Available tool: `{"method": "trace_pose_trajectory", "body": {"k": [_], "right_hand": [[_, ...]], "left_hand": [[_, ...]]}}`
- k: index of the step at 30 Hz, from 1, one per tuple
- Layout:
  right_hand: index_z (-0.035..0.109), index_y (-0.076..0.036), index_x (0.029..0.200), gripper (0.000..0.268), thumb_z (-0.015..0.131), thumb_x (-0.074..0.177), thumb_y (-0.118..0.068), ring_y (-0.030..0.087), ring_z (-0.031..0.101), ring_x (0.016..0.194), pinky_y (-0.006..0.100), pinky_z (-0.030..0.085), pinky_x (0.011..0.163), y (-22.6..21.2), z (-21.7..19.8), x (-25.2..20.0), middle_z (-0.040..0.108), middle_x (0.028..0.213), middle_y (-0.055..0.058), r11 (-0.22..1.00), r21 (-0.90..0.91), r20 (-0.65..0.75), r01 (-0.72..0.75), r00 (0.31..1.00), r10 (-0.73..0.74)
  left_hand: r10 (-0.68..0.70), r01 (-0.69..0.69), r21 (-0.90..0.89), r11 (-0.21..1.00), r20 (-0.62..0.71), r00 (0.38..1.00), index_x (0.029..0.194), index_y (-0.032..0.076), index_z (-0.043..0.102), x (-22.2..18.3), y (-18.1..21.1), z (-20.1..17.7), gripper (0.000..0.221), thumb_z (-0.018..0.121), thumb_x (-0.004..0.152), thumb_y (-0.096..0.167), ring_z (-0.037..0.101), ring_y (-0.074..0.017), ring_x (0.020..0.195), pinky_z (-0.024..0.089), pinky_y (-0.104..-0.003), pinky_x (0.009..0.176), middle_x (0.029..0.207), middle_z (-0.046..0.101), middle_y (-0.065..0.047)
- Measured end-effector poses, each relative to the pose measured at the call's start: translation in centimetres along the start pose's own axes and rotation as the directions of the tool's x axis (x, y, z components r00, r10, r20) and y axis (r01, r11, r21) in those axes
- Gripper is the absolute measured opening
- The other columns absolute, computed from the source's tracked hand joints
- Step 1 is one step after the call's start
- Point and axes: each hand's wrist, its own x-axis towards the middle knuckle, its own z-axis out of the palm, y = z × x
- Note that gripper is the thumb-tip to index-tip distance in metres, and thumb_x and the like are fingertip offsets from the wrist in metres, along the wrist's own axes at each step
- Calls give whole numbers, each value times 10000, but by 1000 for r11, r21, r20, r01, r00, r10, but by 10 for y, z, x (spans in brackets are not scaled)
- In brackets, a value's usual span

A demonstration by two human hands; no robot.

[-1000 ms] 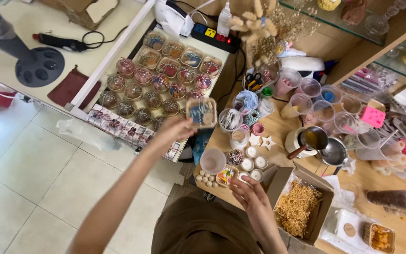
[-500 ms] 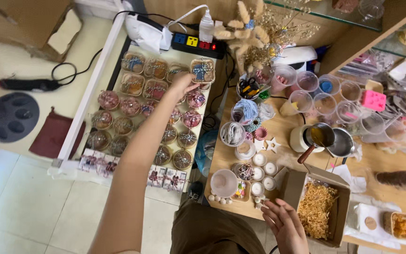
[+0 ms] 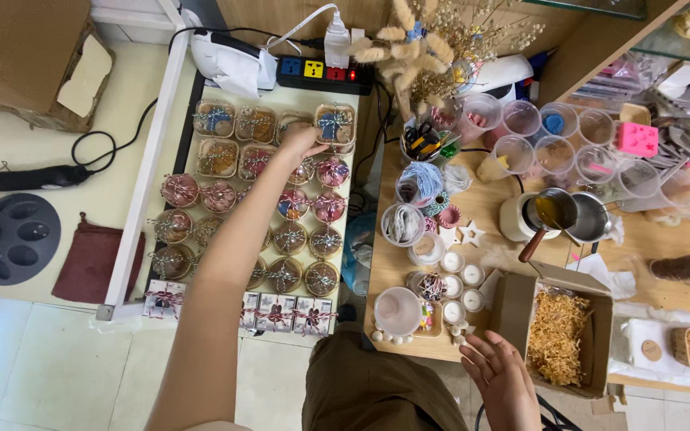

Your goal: The person fills small containers with decorative wax materials by hand and organizes them into a storage tray alongside other prepared candle items.

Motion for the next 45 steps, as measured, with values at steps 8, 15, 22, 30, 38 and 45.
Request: {"method": "trace_pose_trajectory", "body": {"k": [8,15,22,30,38,45], "right_hand": [[425,-9,1424,482,312,1079,-325,373,591,1243,494,447,1084,-5,12,-8,581,1358,252,999,-1,30,54,998,-54],[455,-9,1406,461,331,1077,-307,368,603,1229,488,460,1065,-5,17,-14,598,1341,247,998,4,23,63,998,-63],[442,10,1407,456,316,1082,-284,362,607,1232,483,463,1081,-13,25,-24,598,1337,259,997,-20,-30,72,997,-73],[438,21,1419,458,304,1084,-262,364,604,1219,487,462,1073,8,15,-38,598,1326,266,993,41,-51,112,993,-110],[452,-6,1419,464,325,1083,-299,346,617,1192,476,466,1054,47,-7,-42,610,1316,237,987,147,-109,68,993,-52],[500,7,1384,421,380,1068,-244,343,644,1138,466,496,1006,51,-27,-59,644,1276,241,962,226,-85,151,987,-135]], "left_hand": [[-14,14,-32,999,15,1000,1202,-94,589,-12,4,-3,263,545,962,4,674,-214,1030,617,-339,865,1156,638,-126],[-7,7,-5,1000,9,1000,1242,-131,554,-19,5,-3,313,572,981,41,684,-231,1025,610,-339,884,1177,617,-155],[8,-11,112,994,29,1000,1315,-122,498,-35,17,2,376,557,1010,90,705,-236,1095,601,-294,891,1260,616,-184],[30,-36,127,991,49,998,1241,-94,593,-30,13,3,344,579,1008,158,731,-215,999,607,-286,855,1177,688,-163],[528,-256,820,512,-66,847,1227,-6,640,-68,34,16,470,756,947,354,654,-395,1104,513,-499,975,1175,667,-232],[867,-714,680,166,245,435,1337,13,576,-201,77,112,400,714,997,174,549,-405,1243,456,-497,1047,1330,538,-216]]}}
